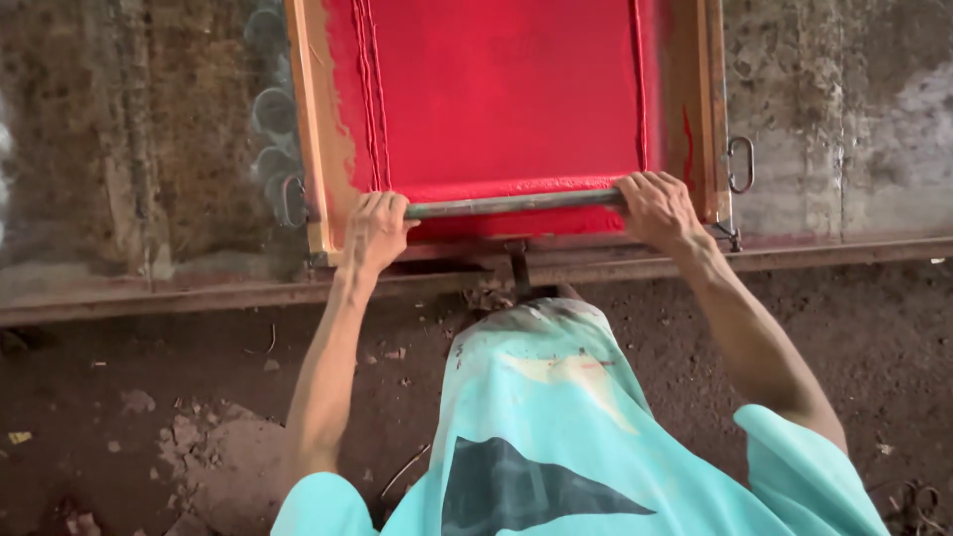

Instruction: The person repeatedly uses a squeegee to spread red ink across a screen-printing frame. They move the squeegee back and forth over the mesh to ensure even coverage of the ink throughout the clip.

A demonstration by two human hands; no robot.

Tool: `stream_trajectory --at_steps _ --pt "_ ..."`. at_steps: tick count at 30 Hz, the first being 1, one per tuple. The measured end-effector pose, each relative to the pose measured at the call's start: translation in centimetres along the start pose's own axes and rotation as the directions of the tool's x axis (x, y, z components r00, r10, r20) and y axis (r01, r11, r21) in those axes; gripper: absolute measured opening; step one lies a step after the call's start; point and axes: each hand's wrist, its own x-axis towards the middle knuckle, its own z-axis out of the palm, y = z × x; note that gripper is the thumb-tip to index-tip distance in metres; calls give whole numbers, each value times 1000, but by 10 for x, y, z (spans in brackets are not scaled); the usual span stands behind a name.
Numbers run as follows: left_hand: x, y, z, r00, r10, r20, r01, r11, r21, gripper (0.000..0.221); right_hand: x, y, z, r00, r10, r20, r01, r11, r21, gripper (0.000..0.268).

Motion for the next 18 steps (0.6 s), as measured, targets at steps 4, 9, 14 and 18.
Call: stream_trajectory --at_steps 4,9,14,18 --pt "-2 3 -11 999 5 -48 -8 999 -50 29 -4 3 -10 997 38 70 -42 998 56 19" --pt "7 6 0 996 8 -88 -16 996 -86 31 -6 6 3 996 61 70 -67 995 79 30" --pt "50 -28 8 991 51 -126 -59 996 -65 29 41 29 7 999 28 -46 -26 998 49 19" --pt "103 -69 17 987 69 -143 -74 997 -23 28 105 63 12 996 -15 -90 16 1000 6 12"
